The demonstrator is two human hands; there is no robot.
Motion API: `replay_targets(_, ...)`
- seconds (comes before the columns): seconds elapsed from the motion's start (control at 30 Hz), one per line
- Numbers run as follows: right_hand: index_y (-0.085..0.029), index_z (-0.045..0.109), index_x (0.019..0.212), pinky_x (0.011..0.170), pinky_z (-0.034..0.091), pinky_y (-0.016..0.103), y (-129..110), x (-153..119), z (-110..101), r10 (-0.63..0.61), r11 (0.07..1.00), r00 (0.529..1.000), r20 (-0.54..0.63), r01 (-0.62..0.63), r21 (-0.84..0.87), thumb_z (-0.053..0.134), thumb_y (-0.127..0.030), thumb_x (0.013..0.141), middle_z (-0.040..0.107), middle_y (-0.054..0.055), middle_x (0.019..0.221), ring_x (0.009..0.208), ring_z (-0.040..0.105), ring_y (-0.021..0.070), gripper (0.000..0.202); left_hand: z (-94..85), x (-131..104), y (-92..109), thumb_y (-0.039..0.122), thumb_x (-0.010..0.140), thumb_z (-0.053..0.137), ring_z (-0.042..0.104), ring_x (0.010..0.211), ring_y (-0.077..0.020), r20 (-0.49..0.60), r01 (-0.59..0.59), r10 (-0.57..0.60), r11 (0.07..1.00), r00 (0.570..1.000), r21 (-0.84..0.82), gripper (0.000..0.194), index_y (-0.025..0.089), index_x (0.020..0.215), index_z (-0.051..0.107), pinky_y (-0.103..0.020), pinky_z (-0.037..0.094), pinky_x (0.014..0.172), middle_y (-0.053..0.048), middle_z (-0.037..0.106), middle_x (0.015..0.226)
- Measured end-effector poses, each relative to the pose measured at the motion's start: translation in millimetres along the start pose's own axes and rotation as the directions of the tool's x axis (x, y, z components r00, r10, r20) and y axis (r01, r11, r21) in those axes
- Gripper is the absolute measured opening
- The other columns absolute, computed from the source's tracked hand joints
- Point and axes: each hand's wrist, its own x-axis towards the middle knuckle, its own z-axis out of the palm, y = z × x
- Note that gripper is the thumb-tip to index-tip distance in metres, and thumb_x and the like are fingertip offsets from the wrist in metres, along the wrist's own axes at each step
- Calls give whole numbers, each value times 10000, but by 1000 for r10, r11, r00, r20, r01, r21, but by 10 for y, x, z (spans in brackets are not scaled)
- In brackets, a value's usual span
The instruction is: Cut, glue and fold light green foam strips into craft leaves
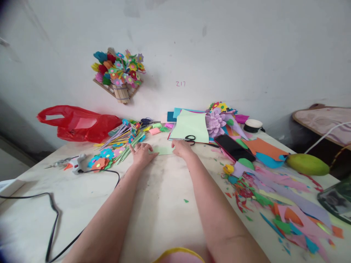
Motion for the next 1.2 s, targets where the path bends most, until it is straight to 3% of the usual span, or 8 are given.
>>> replay_targets(0.1, -231, 576, 917, 626, 340, 223, -117, -7, 80, -103, 995, 995, 4, 103, 14, 485, -153, 716, 639, 10, 840, 778, 563, 148, 234, -6, -4, 4, 423, 687, 551, 372, 1097, -269, 12, 10, -10, 1000, 1000, -5, 199, 226, 703, 566, -576, -84, 972, -33, 579, 955)
replay_targets(0.3, -208, 555, 920, 644, 365, 257, -400, -23, 203, -45, 999, 999, -6, 45, -7, 448, -352, 793, 627, 53, 895, 821, 561, 185, 220, -12, -1, 11, 445, 685, 544, 370, 1097, -274, 27, 32, -32, 999, 999, -6, 225, 223, 699, 579, -577, -79, 971, -45, 585, 969)
replay_targets(0.5, -184, 504, 1003, 711, 383, 303, -573, -35, 337, 29, 999, 996, -82, -32, -40, 422, -336, 815, 555, 108, 1000, 948, 503, 221, 255, 4, 2, -5, 487, 690, 517, 353, 1117, -281, 26, 53, -53, 999, 998, -5, 270, 223, 685, 575, -581, -91, 964, -52, 577, 982)
replay_targets(0.87, -197, 499, 1020, 740, 381, 300, -436, -42, 294, 36, 997, 999, -13, -37, -70, 395, -312, 839, 521, 98, 1034, 979, 468, 210, 238, -53, -11, -36, 479, 680, 522, 302, 1174, -284, 81, 121, -122, 992, 989, 24, 266, 218, 663, 574, -534, 69, 1001, -61, 539, 1072)
replay_targets(1.07, -194, 499, 1014, 723, 382, 293, -396, -61, 263, 25, 997, 1000, -9, -25, -70, 391, -315, 848, 523, 96, 1036, 970, 472, 207, 232, -89, -3, -223, 461, 681, 545, 318, 1155, -297, 107, 83, -77, 996, 991, -45, 254, 218, 620, 588, -585, -21, 978, -38, 528, 1143)
replay_targets(1.2, -194, 505, 1003, 719, 378, 296, -398, -72, 262, 41, 997, 999, -16, -42, -62, 405, -328, 842, 523, 97, 1029, 958, 475, 206, 232, -71, 22, -338, 423, 665, 579, 332, 1139, -313, 127, 96, -80, 988, 989, -121, 224, 206, 610, 589, -600, -15, 968, -41, 544, 1133)
